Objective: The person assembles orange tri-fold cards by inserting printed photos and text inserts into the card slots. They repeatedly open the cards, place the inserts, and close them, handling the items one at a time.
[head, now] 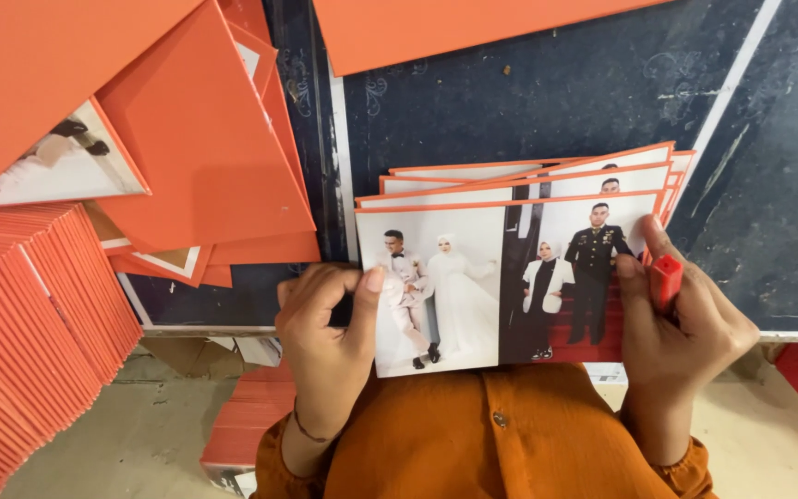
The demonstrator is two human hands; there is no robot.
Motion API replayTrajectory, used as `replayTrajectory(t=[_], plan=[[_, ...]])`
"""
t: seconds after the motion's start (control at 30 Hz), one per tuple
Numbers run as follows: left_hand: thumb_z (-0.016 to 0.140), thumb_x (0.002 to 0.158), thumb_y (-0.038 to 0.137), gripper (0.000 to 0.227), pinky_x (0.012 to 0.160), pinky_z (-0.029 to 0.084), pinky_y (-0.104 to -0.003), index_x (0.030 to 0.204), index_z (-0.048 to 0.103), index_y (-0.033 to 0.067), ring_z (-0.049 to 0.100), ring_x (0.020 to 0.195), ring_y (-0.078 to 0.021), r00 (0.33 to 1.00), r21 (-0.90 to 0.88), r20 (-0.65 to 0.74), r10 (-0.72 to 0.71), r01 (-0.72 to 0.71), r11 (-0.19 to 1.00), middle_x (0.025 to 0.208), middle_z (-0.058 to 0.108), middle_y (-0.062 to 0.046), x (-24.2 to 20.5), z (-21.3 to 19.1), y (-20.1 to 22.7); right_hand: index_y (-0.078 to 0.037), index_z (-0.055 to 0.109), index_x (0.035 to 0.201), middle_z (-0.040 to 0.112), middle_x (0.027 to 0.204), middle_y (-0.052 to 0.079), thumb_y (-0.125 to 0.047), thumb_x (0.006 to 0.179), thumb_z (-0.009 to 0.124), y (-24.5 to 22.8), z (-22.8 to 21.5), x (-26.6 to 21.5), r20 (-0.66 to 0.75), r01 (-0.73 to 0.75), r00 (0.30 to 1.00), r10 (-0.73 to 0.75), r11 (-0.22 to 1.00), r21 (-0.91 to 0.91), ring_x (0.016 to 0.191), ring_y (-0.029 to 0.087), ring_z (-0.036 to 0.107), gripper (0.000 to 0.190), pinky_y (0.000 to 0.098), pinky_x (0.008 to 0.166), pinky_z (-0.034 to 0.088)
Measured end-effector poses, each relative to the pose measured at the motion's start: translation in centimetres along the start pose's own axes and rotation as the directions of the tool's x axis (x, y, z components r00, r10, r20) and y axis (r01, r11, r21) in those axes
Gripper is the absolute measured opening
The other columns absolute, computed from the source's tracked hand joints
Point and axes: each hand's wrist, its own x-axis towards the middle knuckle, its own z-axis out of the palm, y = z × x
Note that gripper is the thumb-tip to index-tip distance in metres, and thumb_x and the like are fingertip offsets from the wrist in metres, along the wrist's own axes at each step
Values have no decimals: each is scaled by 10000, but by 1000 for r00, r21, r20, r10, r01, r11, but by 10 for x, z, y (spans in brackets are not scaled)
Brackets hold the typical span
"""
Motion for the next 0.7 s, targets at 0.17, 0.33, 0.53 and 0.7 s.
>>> replayTrajectory(t=[0.17,0.33,0.53,0.7], plan=[[702,1070,274,329,863,378,-360,800,613,108,627,790,-178,998,41,-24,57,-56,998,758,619,23,-2,2,-2,188,761,1023,824,1211,302,63,1158,800,3,-1,-1,8,-5,1000,6,999,-36,656,157,377,188,324,632,317],[764,1033,280,333,843,366,-364,794,625,95,626,780,-182,994,61,-43,96,-94,994,747,624,10,-3,4,-6,164,810,1381,526,742,71,2,1156,849,20,4,-17,-45,-45,998,43,998,-38,665,147,288,280,320,638,282],[809,1014,262,307,855,368,-373,812,670,78,656,806,-217,990,92,-56,128,-122,988,786,675,-15,-3,6,-4,102,780,1421,481,758,29,-68,1154,815,18,4,-16,-60,-81,995,78,995,-55,717,134,502,319,309,723,454],[834,1011,230,308,876,369,-373,808,671,67,665,826,-216,992,100,-62,108,-101,990,790,678,-21,-4,7,-3,157,776,1236,808,1215,259,-12,1119,763,10,5,-3,-59,17,998,-18,1000,-18,720,178,614,206,320,666,487]])
